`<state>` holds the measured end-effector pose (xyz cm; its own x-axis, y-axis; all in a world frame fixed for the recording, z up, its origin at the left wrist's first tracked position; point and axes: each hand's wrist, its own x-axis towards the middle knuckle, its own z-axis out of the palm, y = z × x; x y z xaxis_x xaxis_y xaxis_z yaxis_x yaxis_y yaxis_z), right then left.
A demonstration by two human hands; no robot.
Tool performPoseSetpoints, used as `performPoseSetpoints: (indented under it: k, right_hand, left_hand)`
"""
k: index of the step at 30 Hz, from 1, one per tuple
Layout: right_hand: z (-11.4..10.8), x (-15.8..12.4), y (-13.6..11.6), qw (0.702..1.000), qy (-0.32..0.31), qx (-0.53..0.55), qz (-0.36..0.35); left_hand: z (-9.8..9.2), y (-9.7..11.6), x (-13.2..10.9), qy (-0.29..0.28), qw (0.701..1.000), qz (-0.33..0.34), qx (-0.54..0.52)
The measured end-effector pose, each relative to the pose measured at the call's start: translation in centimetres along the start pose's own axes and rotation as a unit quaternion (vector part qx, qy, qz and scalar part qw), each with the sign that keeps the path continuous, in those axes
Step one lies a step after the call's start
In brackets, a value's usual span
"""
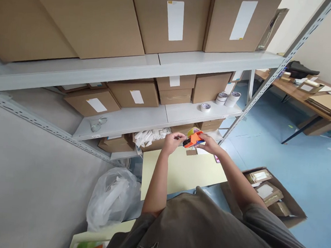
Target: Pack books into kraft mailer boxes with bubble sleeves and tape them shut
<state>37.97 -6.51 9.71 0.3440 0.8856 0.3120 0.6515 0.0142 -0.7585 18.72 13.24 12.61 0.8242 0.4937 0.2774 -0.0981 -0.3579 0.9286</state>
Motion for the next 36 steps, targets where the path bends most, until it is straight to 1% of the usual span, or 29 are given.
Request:
performPoseSetpoints:
  k: [2, 5, 8, 10, 12, 15, 16, 19, 21, 22, 24, 26, 27, 29, 31, 34, 36]
  right_hand:
    - [-0.5, 0.2, 1.0, 1.000, 0.006, -0.007, -0.001]
    - [-1.3, 0.5, 2.3, 1.000, 0.010, -0.003, -0.013]
    - [-2.2, 0.9, 3.4, 1.000, 0.006, 0.002, -0.030]
    - [-3.0, 1.1, 4.1, 0.999, 0.002, -0.004, -0.038]
    - [-3.9, 1.4, 4.8, 0.999, -0.003, -0.014, -0.040]
    - [-5.0, 1.6, 6.1, 0.999, -0.004, -0.025, -0.037]
    - [-5.2, 1.7, 6.5, 0.999, 0.000, -0.028, -0.036]
    - [-5.2, 2.5, 7.9, 0.999, 0.014, -0.026, -0.045]
    - [-4.8, 3.5, 8.7, 0.998, 0.023, -0.028, -0.057]
    - [-4.5, 4.1, 9.1, 0.997, 0.034, -0.036, -0.059]
    - [-3.9, 5.7, 10.0, 0.994, 0.074, -0.070, -0.046]
    - [-3.3, 7.5, 11.0, 0.987, 0.121, -0.110, -0.013]
    - [-3.1, 8.5, 11.5, 0.983, 0.136, -0.123, 0.003]
    - [-2.8, 10.7, 12.4, 0.980, 0.142, -0.139, 0.024]
    - [-2.8, 13.1, 13.2, 0.978, 0.128, -0.161, 0.036]
    - [-2.9, 17.0, 14.0, 0.970, 0.083, -0.223, 0.059]
    - [-2.9, 19.4, 14.5, 0.961, 0.039, -0.264, 0.075]
  left_hand:
    - [0.7, 0.5, 0.3, 0.034, 0.999, 0.017, 0.028]
    - [1.9, 1.6, 0.4, 0.089, 0.990, 0.062, 0.093]
    - [3.4, 2.4, 0.4, 0.151, 0.971, 0.113, 0.149]
    - [4.3, 2.6, 0.4, 0.193, 0.957, 0.139, 0.168]
    - [4.9, 2.7, 0.4, 0.237, 0.944, 0.149, 0.177]
    - [5.4, 2.9, 1.0, 0.310, 0.923, 0.137, 0.181]
    - [5.5, 3.0, 1.3, 0.319, 0.920, 0.134, 0.183]
    - [5.5, 3.4, 2.3, 0.294, 0.922, 0.142, 0.209]
    - [5.6, 3.3, 2.6, 0.292, 0.914, 0.153, 0.237]
    - [5.7, 3.2, 2.5, 0.306, 0.904, 0.160, 0.250]
    - [6.0, 2.6, 1.8, 0.353, 0.877, 0.173, 0.276]
    - [6.1, 1.8, 0.7, 0.403, 0.848, 0.179, 0.293]
    - [6.1, 1.5, 0.1, 0.415, 0.843, 0.175, 0.295]
    - [5.7, 0.9, -0.8, 0.412, 0.849, 0.153, 0.293]
    - [5.1, 0.4, -1.3, 0.390, 0.868, 0.117, 0.284]
    - [4.4, -0.4, -1.8, 0.369, 0.890, 0.059, 0.260]
    - [4.1, -1.0, -2.1, 0.366, 0.895, 0.031, 0.252]
